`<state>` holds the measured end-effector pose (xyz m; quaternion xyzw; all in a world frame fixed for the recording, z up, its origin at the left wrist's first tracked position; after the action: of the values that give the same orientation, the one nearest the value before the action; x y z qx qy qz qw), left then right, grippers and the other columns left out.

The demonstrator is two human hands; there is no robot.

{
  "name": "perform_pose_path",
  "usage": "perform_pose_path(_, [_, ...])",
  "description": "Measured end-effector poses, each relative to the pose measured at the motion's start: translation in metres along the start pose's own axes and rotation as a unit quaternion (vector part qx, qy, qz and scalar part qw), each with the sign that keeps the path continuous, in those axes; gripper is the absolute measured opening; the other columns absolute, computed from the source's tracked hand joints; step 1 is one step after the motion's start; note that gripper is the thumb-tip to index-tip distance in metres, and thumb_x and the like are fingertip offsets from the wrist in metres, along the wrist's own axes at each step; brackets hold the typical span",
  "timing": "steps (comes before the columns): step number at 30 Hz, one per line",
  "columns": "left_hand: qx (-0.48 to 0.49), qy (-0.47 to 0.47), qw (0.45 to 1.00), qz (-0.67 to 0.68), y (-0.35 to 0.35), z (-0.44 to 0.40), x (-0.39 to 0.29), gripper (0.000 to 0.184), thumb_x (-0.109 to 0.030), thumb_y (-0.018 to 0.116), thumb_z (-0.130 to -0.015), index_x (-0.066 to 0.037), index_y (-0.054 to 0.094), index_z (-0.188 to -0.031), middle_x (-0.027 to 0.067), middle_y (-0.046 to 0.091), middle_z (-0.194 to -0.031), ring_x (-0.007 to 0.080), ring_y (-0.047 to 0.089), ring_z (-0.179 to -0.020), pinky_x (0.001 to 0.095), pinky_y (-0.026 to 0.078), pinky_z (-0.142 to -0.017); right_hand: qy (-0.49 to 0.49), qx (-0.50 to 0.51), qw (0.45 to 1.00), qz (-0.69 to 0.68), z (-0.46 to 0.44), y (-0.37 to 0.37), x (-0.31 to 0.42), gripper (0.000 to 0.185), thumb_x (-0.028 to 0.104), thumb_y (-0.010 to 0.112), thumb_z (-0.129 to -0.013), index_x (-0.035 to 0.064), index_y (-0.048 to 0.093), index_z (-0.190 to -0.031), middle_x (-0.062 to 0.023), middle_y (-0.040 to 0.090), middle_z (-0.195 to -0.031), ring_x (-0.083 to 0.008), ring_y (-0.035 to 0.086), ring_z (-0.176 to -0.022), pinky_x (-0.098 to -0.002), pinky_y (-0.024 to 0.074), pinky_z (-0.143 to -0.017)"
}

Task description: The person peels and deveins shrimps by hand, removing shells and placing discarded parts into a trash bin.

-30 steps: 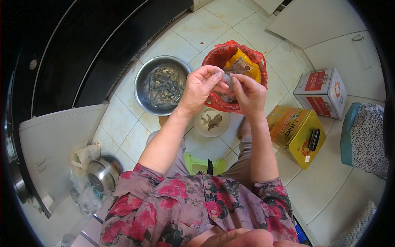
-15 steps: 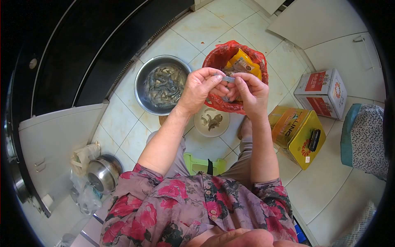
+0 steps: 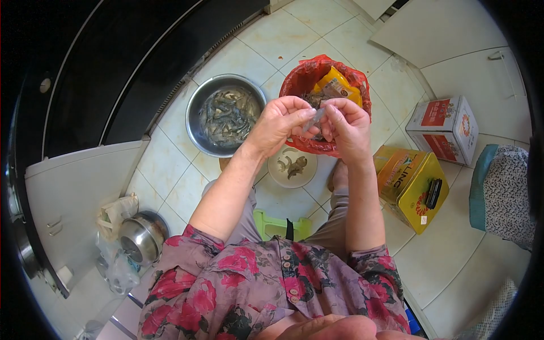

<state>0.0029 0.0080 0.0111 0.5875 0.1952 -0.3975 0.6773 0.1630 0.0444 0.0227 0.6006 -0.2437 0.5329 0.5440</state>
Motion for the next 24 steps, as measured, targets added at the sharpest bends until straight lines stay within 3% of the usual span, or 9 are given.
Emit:
perform_pose_path(5, [0.012,-0.032,0.999,-0.02,-0.0018,0.0012,0.0,0.016,-0.008,0.067,-0.084,-0.003,0.063,-0.099,0.0055,0.067,-0.085,0.0108,0.064,-0.066,0.0213,0.053,-0.057,0.027,0.009,0.999,0.032,0.0024,0.0046,0.0046,0.015,0.013,0.059,-0.093,-0.0014,0.063,-0.093,-0.0014,0.059,-0.067,-0.0051,0.05,-0.051,-0.0186,0.0383,-0.045])
perform_pose_path(13, [0.02,-0.051,0.998,0.017,-0.0057,0.0012,0.0017,0.017,-0.007,0.067,-0.083,-0.003,0.064,-0.1,0.0013,0.065,-0.08,0.0045,0.057,-0.058,0.0166,0.045,-0.047,-0.026,0.003,0.995,0.096,0.0022,0.0064,0.0032,0.017,0.012,0.058,-0.093,-0.0026,0.065,-0.092,-0.0009,0.059,-0.068,-0.0038,0.048,-0.048,-0.0181,0.0364,-0.042])
perform_pose_path(20, [0.006,-0.055,0.998,-0.009,-0.0077,0.0004,0.0035,0.016,-0.006,0.065,-0.084,-0.002,0.064,-0.1,0.0036,0.067,-0.083,0.0071,0.062,-0.062,0.0203,0.054,-0.053,0.026,-0.005,0.996,0.087,0.0021,0.0045,0.0035,0.018,0.015,0.058,-0.093,-0.0012,0.065,-0.089,-0.0015,0.06,-0.068,-0.003,0.046,-0.046,-0.0178,0.0337,-0.039])
perform_pose_path(24, [0.013,-0.077,0.997,0.02,-0.0074,0.001,0.0034,0.016,-0.006,0.064,-0.085,-0.001,0.063,-0.101,0.0052,0.067,-0.085,0.0093,0.065,-0.066,0.0231,0.058,-0.06,0.066,-0.013,0.998,-0.002,0.0024,0.005,-0.0011,0.019,0.018,0.058,-0.094,-0.0004,0.063,-0.094,-0.0025,0.061,-0.069,-0.0031,0.045,-0.045,-0.018,0.0318,-0.036])
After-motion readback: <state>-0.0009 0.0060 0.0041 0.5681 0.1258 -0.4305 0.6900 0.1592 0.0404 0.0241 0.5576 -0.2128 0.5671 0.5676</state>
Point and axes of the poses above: each hand's wrist, its own z-axis away from the middle knuckle, its own y-axis out of the palm, x = y × z, the point moved 2 cm from there along -z, towards the middle knuckle
